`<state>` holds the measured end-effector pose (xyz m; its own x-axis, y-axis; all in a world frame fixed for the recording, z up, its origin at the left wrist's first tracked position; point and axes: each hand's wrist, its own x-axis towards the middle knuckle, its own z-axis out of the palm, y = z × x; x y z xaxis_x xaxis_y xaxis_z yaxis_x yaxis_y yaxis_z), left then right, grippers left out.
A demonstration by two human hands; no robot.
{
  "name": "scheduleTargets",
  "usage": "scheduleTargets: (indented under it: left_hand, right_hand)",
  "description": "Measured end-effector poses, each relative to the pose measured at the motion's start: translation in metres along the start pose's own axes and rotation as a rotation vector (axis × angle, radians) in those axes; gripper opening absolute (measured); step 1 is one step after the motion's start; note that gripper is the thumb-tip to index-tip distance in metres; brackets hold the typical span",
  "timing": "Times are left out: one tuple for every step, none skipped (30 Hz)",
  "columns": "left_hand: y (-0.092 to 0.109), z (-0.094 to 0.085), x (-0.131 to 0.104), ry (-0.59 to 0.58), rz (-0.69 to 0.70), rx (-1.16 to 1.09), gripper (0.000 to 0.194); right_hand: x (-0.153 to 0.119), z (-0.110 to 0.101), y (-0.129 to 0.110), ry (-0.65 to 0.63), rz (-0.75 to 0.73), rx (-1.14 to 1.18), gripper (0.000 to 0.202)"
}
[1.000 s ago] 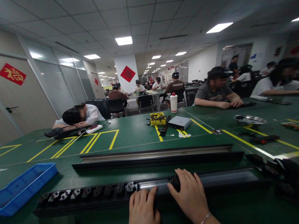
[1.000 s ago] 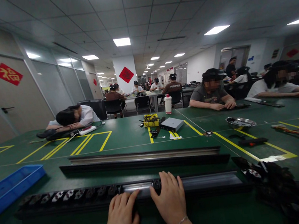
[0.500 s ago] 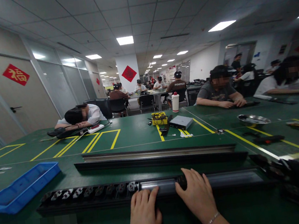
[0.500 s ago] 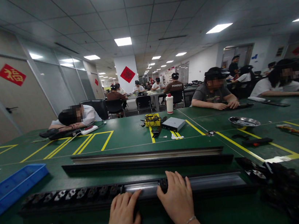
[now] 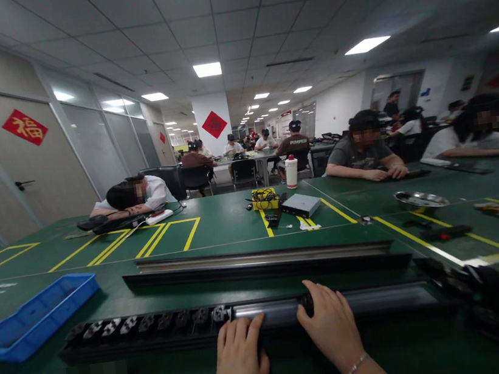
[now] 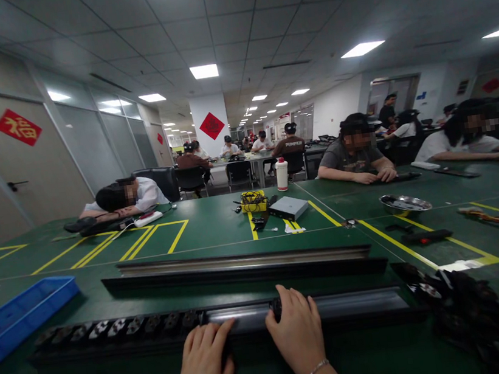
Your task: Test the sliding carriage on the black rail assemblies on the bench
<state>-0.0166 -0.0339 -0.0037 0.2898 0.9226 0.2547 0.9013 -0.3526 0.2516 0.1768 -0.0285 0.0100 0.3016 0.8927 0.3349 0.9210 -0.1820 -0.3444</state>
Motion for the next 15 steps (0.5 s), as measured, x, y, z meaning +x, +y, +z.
scheduleTargets:
  left_hand:
    - [0.0,0.0,0.0,-0.005,0.004,0.004,0.054]
    - [0.0,-0.001,0.0,-0.009,0.005,0.006,0.054]
    - [0.0,-0.001,0.0,-0.01,0.002,0.005,0.054]
    - [0.001,-0.002,0.0,-0.01,-0.004,0.004,0.054]
    - [0.002,-0.003,0.0,-0.011,-0.01,0.002,0.054]
    - [0.002,-0.004,0.0,-0.013,-0.013,0.002,0.054]
    - [0.003,-0.004,0.0,-0.018,-0.012,0.004,0.054]
    - [0.003,-0.005,0.0,-0.02,-0.01,0.004,0.054]
    - [0.003,-0.005,0.0,-0.02,-0.006,0.002,0.054]
    - [0.003,-0.005,0.0,-0.016,-0.004,-0.002,0.054]
    - [0.003,-0.004,0.0,-0.01,-0.003,-0.007,0.054]
    - [0.002,-0.004,0.0,-0.004,-0.001,-0.012,0.054]
    - [0.001,-0.003,0.0,0.0,0.001,-0.017,0.054]
    - [0.001,-0.003,0.0,0.002,0.001,-0.021,0.054]
    - [0.001,-0.003,0.0,0.0,0.003,-0.024,0.053]
  right_hand:
    - [0.0,-0.001,0.0,0.0,0.001,0.003,0.048]
    - [0.001,-0.002,0.0,-0.003,0.001,0.009,0.048]
    - [0.001,-0.002,0.001,-0.007,0.001,0.016,0.048]
    - [0.002,-0.003,0.001,-0.014,-0.001,0.025,0.048]
    - [0.002,-0.003,0.002,-0.02,-0.004,0.032,0.048]
    - [0.002,-0.003,0.003,-0.024,-0.009,0.034,0.048]
    - [0.002,-0.003,0.004,-0.021,-0.009,0.025,0.049]
    - [0.002,-0.002,0.005,-0.009,-0.003,0.004,0.049]
    - [0.002,-0.002,0.007,0.006,0.007,-0.026,0.05]
    - [0.002,-0.002,0.009,0.019,0.02,-0.058,0.052]
    - [0.002,-0.003,0.011,0.023,0.032,-0.084,0.055]
    - [0.002,-0.003,0.013,0.017,0.041,-0.101,0.057]
    - [0.002,-0.004,0.015,0.002,0.049,-0.107,0.059]
    - [0.002,-0.006,0.016,-0.019,0.052,-0.104,0.06]
    - [0.003,-0.007,0.016,-0.036,0.056,-0.1,0.06]
